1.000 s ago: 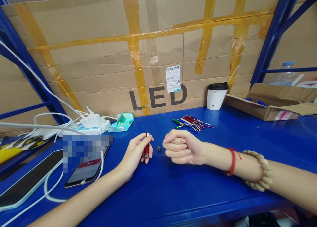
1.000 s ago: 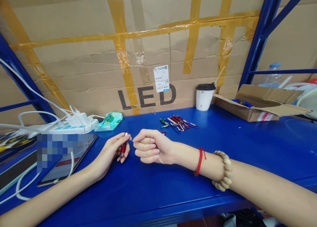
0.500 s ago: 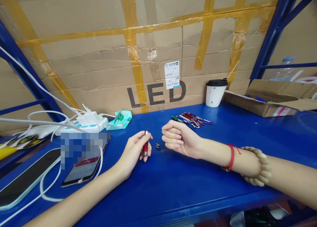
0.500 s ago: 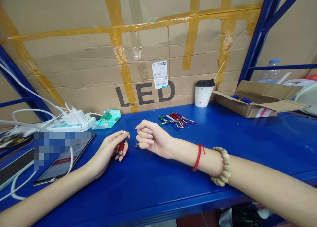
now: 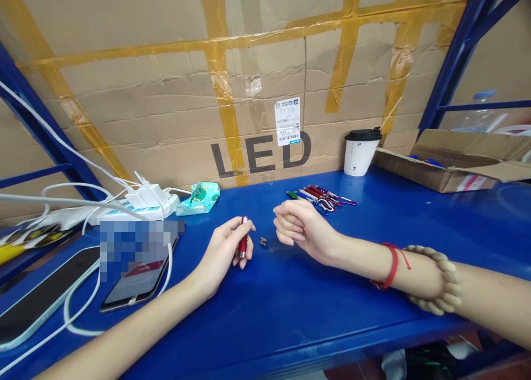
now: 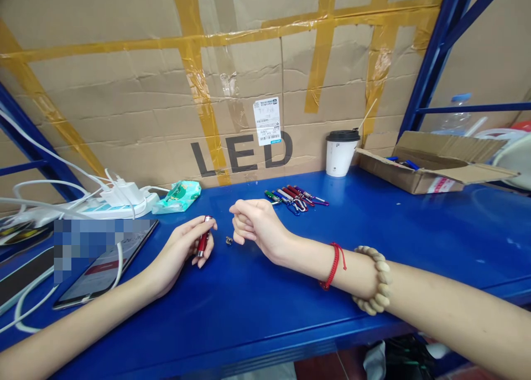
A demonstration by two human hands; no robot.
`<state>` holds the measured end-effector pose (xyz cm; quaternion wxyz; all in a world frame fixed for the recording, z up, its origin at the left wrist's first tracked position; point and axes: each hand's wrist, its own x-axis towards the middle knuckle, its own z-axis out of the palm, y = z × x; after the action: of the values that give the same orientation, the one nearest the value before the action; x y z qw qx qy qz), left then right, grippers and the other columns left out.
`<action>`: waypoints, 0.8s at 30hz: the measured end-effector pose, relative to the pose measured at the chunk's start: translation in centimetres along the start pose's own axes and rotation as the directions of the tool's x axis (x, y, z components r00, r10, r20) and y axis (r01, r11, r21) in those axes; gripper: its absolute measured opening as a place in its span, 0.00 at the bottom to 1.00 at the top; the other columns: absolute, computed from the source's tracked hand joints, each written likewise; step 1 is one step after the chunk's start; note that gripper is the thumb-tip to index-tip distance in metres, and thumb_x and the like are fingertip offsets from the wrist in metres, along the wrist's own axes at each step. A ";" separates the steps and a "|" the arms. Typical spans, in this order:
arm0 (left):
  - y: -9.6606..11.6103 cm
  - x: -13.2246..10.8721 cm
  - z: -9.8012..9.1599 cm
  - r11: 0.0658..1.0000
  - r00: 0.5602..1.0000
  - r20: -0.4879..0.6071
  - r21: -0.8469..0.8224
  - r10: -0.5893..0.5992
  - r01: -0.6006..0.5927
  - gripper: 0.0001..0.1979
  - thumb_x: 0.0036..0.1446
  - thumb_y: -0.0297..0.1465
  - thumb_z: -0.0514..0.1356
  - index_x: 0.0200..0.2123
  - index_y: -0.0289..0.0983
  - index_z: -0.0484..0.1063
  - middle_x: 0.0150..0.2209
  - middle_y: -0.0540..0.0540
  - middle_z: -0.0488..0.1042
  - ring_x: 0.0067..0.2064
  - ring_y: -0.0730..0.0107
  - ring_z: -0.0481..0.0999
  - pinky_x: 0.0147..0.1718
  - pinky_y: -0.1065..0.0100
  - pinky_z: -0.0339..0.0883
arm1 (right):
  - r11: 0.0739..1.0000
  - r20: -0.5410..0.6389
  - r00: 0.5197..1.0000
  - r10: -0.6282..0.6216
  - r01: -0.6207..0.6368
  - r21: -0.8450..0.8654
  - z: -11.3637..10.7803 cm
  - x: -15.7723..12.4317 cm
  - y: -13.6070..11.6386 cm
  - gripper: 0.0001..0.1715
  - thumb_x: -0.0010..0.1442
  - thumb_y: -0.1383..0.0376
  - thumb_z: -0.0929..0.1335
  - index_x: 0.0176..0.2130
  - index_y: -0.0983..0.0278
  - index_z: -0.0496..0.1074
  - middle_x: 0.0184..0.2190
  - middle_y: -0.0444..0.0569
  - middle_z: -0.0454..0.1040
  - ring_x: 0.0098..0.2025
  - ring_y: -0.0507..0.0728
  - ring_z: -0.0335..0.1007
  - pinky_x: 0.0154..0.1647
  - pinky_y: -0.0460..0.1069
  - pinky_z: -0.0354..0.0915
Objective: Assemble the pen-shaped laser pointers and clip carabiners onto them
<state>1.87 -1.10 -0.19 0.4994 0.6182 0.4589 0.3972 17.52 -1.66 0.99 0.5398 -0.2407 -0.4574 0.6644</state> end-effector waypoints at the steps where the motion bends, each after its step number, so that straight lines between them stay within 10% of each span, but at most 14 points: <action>1: 0.0 0.0 0.0 1.000 1.000 0.001 -0.003 -0.002 0.002 0.13 0.52 0.41 0.55 0.27 0.37 0.62 0.12 0.55 0.65 0.12 0.78 0.60 0.13 0.77 0.48 | 1.000 -0.009 1.000 -0.016 0.016 -0.011 0.0 0.0 0.1 0.23 0.48 0.70 0.64 0.10 0.62 0.50 0.08 0.35 0.47 0.11 0.44 0.41 0.14 0.43 0.51; 10: -0.1 -0.1 0.0 1.000 1.000 0.007 -0.027 -0.017 0.017 0.12 0.53 0.41 0.55 0.28 0.37 0.62 0.13 0.54 0.65 0.12 0.79 0.60 0.13 0.77 0.47 | 0.998 0.022 0.999 0.033 -0.034 0.044 -0.5 0.4 0.1 0.24 0.48 0.70 0.64 0.11 0.62 0.47 0.08 0.35 0.45 0.11 0.44 0.39 0.13 0.43 0.46; 24: 0.0 0.2 -0.2 0.846 0.993 0.086 -0.533 0.078 -0.021 0.08 0.62 0.32 0.48 0.32 0.37 0.62 0.18 0.53 0.59 0.19 0.77 0.59 0.19 0.75 0.56 | 0.998 0.056 0.996 0.064 -0.065 0.017 -0.5 0.4 0.1 0.24 0.48 0.69 0.64 0.11 0.62 0.46 0.08 0.35 0.44 0.11 0.43 0.38 0.13 0.43 0.45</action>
<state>1.76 -0.84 -0.12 0.6637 0.4874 0.2883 0.4887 17.82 -1.13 0.74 0.5074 -0.2319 -0.4580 0.6921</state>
